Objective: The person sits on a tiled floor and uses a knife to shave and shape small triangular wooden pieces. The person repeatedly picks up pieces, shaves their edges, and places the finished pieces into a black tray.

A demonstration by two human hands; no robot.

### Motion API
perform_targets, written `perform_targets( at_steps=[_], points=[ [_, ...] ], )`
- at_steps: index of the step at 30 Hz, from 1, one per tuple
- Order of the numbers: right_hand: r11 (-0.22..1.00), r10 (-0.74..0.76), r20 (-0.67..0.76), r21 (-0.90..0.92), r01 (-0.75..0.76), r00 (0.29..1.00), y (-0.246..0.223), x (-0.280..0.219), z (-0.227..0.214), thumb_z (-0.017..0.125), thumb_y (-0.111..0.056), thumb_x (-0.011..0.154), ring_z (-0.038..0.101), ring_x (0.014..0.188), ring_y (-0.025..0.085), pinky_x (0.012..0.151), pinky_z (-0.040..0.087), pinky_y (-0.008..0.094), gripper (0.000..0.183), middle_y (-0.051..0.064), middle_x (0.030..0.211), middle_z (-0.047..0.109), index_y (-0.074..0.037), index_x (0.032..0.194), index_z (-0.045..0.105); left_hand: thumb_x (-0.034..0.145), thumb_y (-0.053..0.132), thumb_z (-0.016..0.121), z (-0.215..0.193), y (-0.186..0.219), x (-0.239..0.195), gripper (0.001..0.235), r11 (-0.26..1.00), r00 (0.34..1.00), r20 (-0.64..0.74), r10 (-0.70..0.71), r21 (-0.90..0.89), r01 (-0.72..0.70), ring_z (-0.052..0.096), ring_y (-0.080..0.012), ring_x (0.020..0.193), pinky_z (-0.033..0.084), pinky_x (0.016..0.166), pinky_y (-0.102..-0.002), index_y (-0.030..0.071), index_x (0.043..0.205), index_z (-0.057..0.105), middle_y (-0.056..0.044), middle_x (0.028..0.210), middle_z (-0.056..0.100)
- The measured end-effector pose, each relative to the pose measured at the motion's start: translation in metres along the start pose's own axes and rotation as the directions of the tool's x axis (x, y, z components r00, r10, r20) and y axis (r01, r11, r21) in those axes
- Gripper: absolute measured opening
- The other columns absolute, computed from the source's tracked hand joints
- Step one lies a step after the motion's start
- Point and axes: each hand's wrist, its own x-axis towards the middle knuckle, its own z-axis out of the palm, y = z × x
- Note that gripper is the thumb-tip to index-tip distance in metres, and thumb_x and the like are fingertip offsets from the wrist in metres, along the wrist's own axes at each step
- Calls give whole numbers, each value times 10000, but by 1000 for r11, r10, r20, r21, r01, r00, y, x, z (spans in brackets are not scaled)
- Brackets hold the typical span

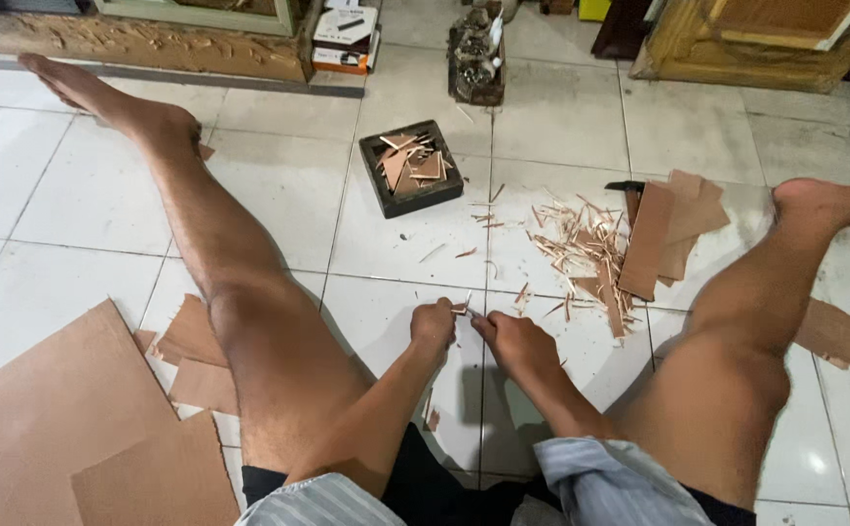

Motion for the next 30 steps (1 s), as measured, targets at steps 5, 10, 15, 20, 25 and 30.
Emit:
perform_targets(
  at_steps=[5, 10, 15, 20, 25, 30],
  points=[
    [999, -7, 17, -48, 8, 1000, 1, 7, 1, 335, -598, 1056, 724, 1007, 429, 875, 542, 543, 599, 212, 915, 745, -123, 1028, 699, 963, 238, 546, 0, -10, 21, 374, 997, 999, 15, -35, 67, 34, 496, -210, 369, 376, 348, -332, 8, 684, 641, -122, 508, 520],
    [998, 55, 30, 14, -55, 998, 2, 14, 11, 363, -676, 1030, 696, 1101, 458, 917, 528, 580, 672, 220, 1016, 749, -107, 1078, 717, 969, 239, 526, 3, -16, 25, 374, 997, 997, 46, -67, 48, 65, 497, -212, 341, 364, 330, -329, 43, 665, 623, -100, 482, 521],
    [950, 43, 20, 308, -47, 999, 48, 62, 48, 401, -670, 995, 684, 1092, 446, 959, 502, 470, 690, 212, 998, 761, -116, 870, 792, 965, 241, 582, -2, -16, 11, 367, 999, 997, 74, 30, -46, -26, 446, -222, 359, 322, 348, -331, -19, 706, 602, -130, 524, 467],
    [436, 39, 285, 857, -273, 958, 30, 7, 4, 511, -653, 1021, 243, 463, 77, 400, 194, 214, 647, -71, 678, 229, -14, 1032, 613, 1003, 276, 561, -18, 24, -19, 382, 986, 974, 221, -41, -150, 76, 365, -191, 344, 264, 337, -293, 17, 722, 550, -65, 526, 393],
    [406, 66, 39, 912, -63, 997, 34, 28, 10, 780, -457, 948, 302, 464, 56, 381, 279, 219, 537, 129, 904, 652, 4, 1177, 627, 1041, 314, 497, -7, 33, -22, 392, 983, 931, 347, -114, -96, 156, 380, -130, 365, 284, 348, -260, 102, 712, 512, -1, 527, 373],
    [149, -25, 279, 950, -273, 960, 58, 48, 20, 706, -208, 977, 296, 471, -16, 418, 268, 111, 171, -26, 849, 606, -128, 1072, 589, 1066, 378, 555, -7, 15, -13, 480, 991, 900, 436, 20, -128, 40, 351, -163, 322, 278, 342, -287, 84, 691, 494, -17, 501, 333]
  ],
)
